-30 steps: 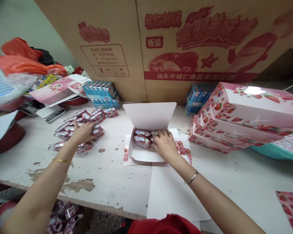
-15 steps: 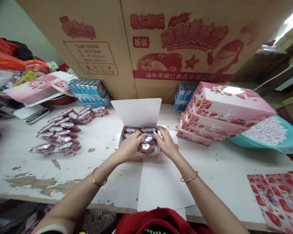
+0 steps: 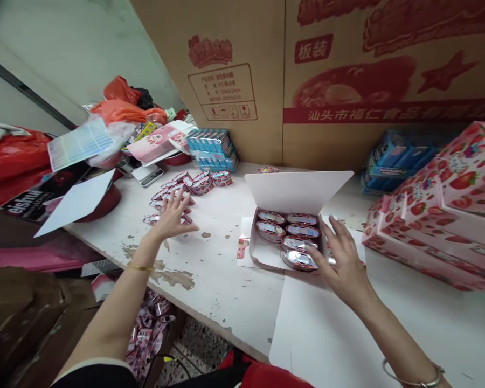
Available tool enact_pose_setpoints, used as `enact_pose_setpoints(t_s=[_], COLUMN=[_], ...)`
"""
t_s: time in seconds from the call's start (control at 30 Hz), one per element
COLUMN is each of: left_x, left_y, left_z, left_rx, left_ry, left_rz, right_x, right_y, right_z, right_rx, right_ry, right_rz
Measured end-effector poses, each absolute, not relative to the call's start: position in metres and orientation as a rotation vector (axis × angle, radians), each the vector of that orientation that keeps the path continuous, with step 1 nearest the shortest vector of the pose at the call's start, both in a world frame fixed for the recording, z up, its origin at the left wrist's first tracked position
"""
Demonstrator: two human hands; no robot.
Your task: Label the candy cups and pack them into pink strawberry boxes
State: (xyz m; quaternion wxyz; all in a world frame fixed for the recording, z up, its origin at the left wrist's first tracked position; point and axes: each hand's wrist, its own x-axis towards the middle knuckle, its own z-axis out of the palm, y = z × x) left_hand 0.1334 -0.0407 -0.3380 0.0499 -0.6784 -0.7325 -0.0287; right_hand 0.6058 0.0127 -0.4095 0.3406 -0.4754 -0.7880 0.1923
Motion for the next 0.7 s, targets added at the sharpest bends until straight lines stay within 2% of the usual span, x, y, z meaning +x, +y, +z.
enact_pose_setpoints(t_s=[0.1,0.3,0.4,0.5,0.6,0.63,0.7], left_x=[0.073,0.069,0.102,0.165,0.243,0.266,0.302], left_y=[-0.060,-0.079,-0.078,-0.067,-0.046,-0.038,-0.022], left_z=[-0.364,-0.398,-0.390,-0.370,-0.352,-0.348,-0.342], left_rx=[-1.979,-1.923,-1.919,-1.973,-2.322,-2.470,-2.685], left_ry=[-2.336,-2.186,-2.165,-2.172,-2.106,-2.078,-2.042], left_rz=[0.139,-0.042,-0.328,-0.913,-1.408,-1.420,-1.225], right_x=[0.582,0.547,0.547,0.548,0.547,0.547,0.548], right_y=[0.014,0.014,0.012,0.012,0.014,0.015,0.015], right_z=[-0.399,-0.378,-0.373,-0.376,-0.382,-0.383,-0.384], right_rx=[-1.045,-0.987,-0.987,-1.015,-1.068,-1.098,-1.181], right_ry=[-2.271,-2.578,-2.667,-2.722,-2.735,-2.727,-2.689], right_rz=[0.257,0.079,0.043,-0.010,-0.065,-0.075,-0.070])
